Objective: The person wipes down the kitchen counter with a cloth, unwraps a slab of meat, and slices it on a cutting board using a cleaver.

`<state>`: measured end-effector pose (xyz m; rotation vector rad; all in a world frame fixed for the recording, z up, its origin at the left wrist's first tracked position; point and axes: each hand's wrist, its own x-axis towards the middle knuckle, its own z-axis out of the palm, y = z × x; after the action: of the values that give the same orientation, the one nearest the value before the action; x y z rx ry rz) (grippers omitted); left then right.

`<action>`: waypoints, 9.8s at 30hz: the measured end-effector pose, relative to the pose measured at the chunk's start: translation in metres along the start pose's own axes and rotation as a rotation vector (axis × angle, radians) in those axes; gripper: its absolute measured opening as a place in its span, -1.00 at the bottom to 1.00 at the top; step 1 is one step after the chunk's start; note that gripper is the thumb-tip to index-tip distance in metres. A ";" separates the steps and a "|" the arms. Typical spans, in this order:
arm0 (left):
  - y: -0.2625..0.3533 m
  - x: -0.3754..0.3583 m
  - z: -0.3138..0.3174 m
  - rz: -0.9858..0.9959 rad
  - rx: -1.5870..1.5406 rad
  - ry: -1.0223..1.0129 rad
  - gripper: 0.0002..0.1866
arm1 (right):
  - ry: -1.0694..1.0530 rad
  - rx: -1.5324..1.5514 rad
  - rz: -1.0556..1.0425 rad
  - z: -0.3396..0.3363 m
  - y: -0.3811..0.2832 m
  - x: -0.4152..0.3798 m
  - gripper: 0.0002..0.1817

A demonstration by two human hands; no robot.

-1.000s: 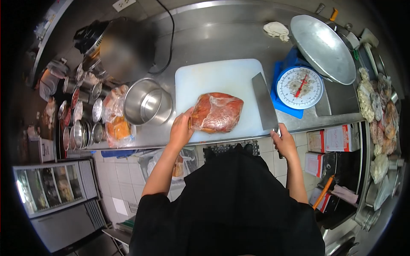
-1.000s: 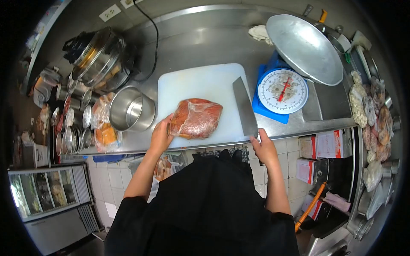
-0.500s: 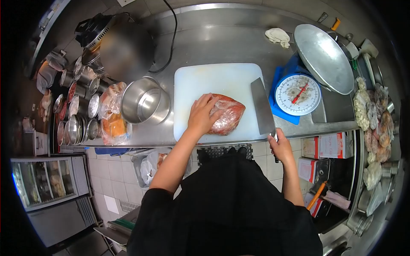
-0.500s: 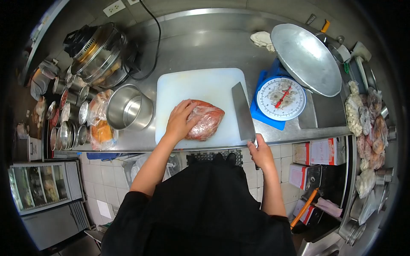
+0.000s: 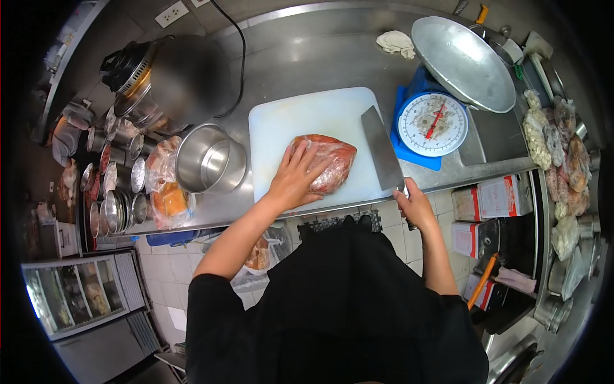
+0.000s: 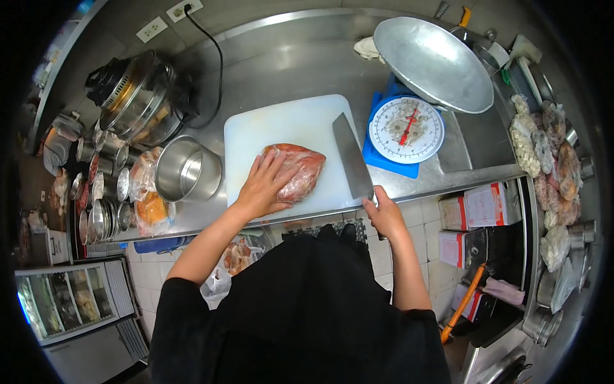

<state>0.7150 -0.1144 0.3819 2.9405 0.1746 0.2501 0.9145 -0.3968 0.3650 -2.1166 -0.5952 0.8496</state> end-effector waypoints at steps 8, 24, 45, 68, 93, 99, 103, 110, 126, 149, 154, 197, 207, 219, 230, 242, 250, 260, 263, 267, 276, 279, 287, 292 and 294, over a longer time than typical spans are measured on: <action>0.048 0.038 0.030 0.093 0.089 0.117 -0.27 | 0.047 -0.009 -0.110 -0.001 0.015 0.003 -0.57; 0.013 -0.036 0.025 -0.018 -0.088 0.430 -0.80 | -0.017 0.025 -0.029 -0.008 0.005 0.002 -0.60; 0.033 -0.014 -0.007 -0.808 -1.355 0.314 -0.76 | -0.054 -0.035 -0.005 -0.011 -0.005 0.004 -0.64; -0.086 0.239 -0.123 -0.409 -0.513 0.496 -0.64 | 0.050 -0.035 -0.061 0.002 0.020 0.004 -0.58; -0.130 0.010 -0.122 -0.756 -0.205 0.415 -0.51 | 0.024 -0.045 0.006 -0.003 -0.003 -0.004 -0.60; -0.058 0.081 -0.139 -0.613 -0.948 0.778 -0.58 | 0.012 0.032 -0.074 0.004 -0.023 -0.002 -0.62; -0.020 0.107 -0.200 -0.505 -1.294 0.854 -0.65 | -0.014 -0.014 -0.131 0.017 -0.046 0.004 -0.63; -0.014 0.069 -0.222 -0.022 -1.229 1.203 -0.64 | 0.001 0.258 -0.041 0.014 -0.024 0.003 -0.67; -0.127 -0.087 0.051 -0.883 -0.649 -0.082 -0.57 | -0.028 -0.159 -0.192 0.019 -0.059 0.004 -0.61; -0.068 -0.123 -0.073 -0.646 -1.522 0.496 -0.84 | -0.051 0.468 -0.022 0.019 -0.020 -0.013 -0.67; -0.028 -0.102 -0.020 -0.995 -0.769 -0.125 -0.46 | 0.023 -0.165 -0.218 0.022 -0.055 0.001 -0.62; -0.022 0.046 -0.105 -0.341 -1.283 0.639 -0.79 | -0.083 -0.277 -0.228 0.044 -0.058 0.018 -0.61; -0.044 0.064 -0.153 -0.320 -0.676 0.983 -0.79 | -0.133 0.514 0.096 0.020 -0.016 0.023 -0.75; -0.070 -0.077 0.017 -0.654 -0.182 0.479 -0.59 | -0.018 -0.049 -0.037 0.014 -0.023 0.005 -0.63; -0.120 -0.159 0.038 -1.049 0.165 0.543 -0.80 | 0.018 -0.054 -0.058 0.021 -0.022 0.004 -0.70; -0.005 -0.055 -0.013 -0.435 -0.256 0.366 -0.31 | 0.025 -0.217 -0.095 0.017 -0.019 0.007 -0.64; 0.056 0.046 0.039 -0.230 0.194 0.078 -0.04 | -0.014 -0.090 -0.024 0.004 -0.016 0.000 -0.60; -0.048 0.133 -0.072 -0.291 -0.662 -0.460 -0.22 | -0.003 -0.046 -0.100 0.001 0.008 0.000 -0.53; -0.047 0.138 -0.076 -0.289 -0.699 -0.486 -0.20 | -0.005 -0.055 -0.102 -0.002 0.006 -0.003 -0.51; -0.035 0.106 -0.047 -0.241 -0.612 -0.355 -0.18 | 0.030 -0.078 -0.143 0.002 0.016 -0.002 -0.49; 0.033 0.004 0.025 -0.204 -0.009 0.169 -0.13 | -0.063 -0.206 -0.122 -0.004 -0.003 -0.007 -0.42; 0.044 -0.003 0.044 -0.300 0.006 0.220 -0.13 | -0.064 -0.258 -0.122 -0.004 -0.008 -0.003 -0.43; 0.065 0.031 0.032 -0.458 0.005 0.278 -0.34 | -0.035 -0.298 -0.170 0.001 -0.007 -0.004 -0.47; 0.006 0.084 0.024 -0.410 -0.130 0.385 -0.56 | -0.035 -0.313 -0.173 0.001 -0.009 -0.003 -0.49; -0.014 0.112 0.031 -0.380 -0.138 0.410 -0.60 | -0.045 -0.334 -0.170 0.002 -0.008 -0.004 -0.50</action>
<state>0.8285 -0.0910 0.3668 2.6146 0.7283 0.7647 0.9096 -0.3934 0.3720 -2.3047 -0.9837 0.7438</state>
